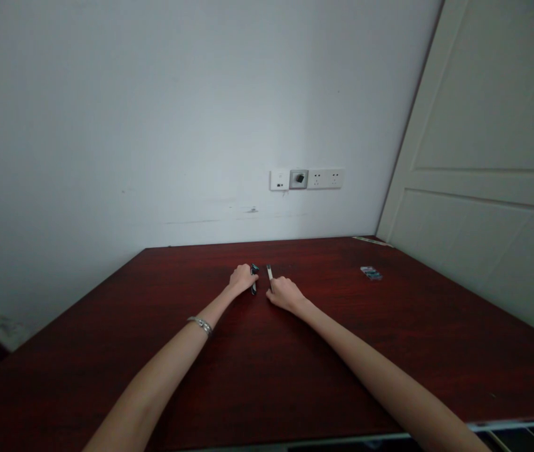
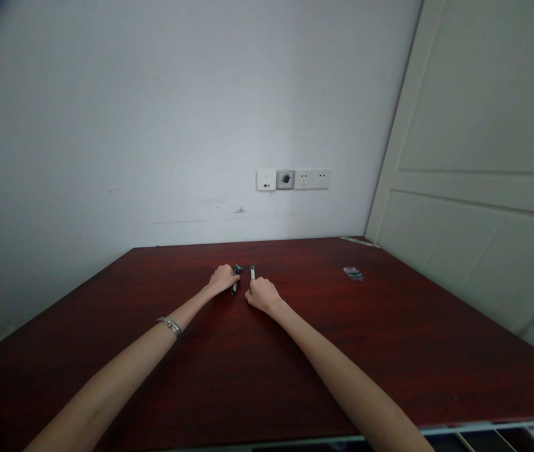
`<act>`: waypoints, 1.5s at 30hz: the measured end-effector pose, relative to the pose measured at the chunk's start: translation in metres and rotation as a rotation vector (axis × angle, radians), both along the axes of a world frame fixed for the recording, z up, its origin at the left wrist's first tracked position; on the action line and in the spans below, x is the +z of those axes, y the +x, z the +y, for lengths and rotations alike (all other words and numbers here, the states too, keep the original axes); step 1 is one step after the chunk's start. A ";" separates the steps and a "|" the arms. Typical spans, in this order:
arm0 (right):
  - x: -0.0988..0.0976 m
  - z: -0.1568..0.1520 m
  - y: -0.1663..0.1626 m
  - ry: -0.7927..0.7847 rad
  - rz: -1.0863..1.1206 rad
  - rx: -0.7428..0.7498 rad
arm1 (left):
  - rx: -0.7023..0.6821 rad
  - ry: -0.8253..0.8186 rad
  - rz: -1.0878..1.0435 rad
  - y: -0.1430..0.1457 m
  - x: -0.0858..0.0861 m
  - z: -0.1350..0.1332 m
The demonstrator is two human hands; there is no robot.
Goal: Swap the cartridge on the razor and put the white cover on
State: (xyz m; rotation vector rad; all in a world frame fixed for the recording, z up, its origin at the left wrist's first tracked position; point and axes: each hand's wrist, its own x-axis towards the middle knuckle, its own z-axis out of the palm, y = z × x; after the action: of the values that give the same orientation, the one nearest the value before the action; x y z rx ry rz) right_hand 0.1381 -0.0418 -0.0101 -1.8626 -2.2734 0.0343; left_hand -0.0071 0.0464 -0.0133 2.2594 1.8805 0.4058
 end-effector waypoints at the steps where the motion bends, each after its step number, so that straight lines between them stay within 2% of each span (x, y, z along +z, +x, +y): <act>1: 0.000 0.000 0.000 -0.002 -0.002 0.000 | 0.002 -0.001 0.003 0.000 0.000 -0.001; 5: 0.005 -0.001 0.012 0.010 -0.007 0.006 | 0.042 0.017 0.023 0.000 0.001 -0.002; 8: 0.012 0.003 0.042 0.088 0.000 -0.009 | 0.063 0.061 0.009 -0.003 0.001 -0.001; 11: 0.017 0.012 0.099 0.185 0.044 -0.056 | 0.069 0.128 -0.052 -0.010 0.002 0.004; 14: 0.016 0.023 0.175 0.254 0.084 -0.159 | 0.099 0.166 -0.128 -0.019 0.002 0.012; 17: 0.009 0.029 0.250 0.295 0.109 -0.120 | 0.117 0.160 -0.229 -0.027 -0.001 0.021; 20: -0.003 0.027 0.306 0.283 0.148 -0.153 | 0.150 0.168 -0.315 -0.031 -0.005 0.027; 22: -0.013 0.023 0.328 0.221 0.207 -0.213 | 0.154 0.173 -0.346 -0.032 -0.007 0.028; 28: -0.037 0.013 0.348 0.064 0.362 -0.289 | 0.142 0.144 -0.330 -0.031 -0.006 0.024; 45: -0.049 0.022 0.355 0.128 0.454 -0.241 | 0.136 0.141 -0.321 -0.030 -0.008 0.022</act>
State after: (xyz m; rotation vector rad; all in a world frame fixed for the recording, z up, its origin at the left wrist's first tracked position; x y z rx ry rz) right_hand 0.4934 -0.0201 -0.0590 -1.8241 -1.7042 0.2434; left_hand -0.0373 0.0681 -0.0209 2.0028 1.8900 0.8895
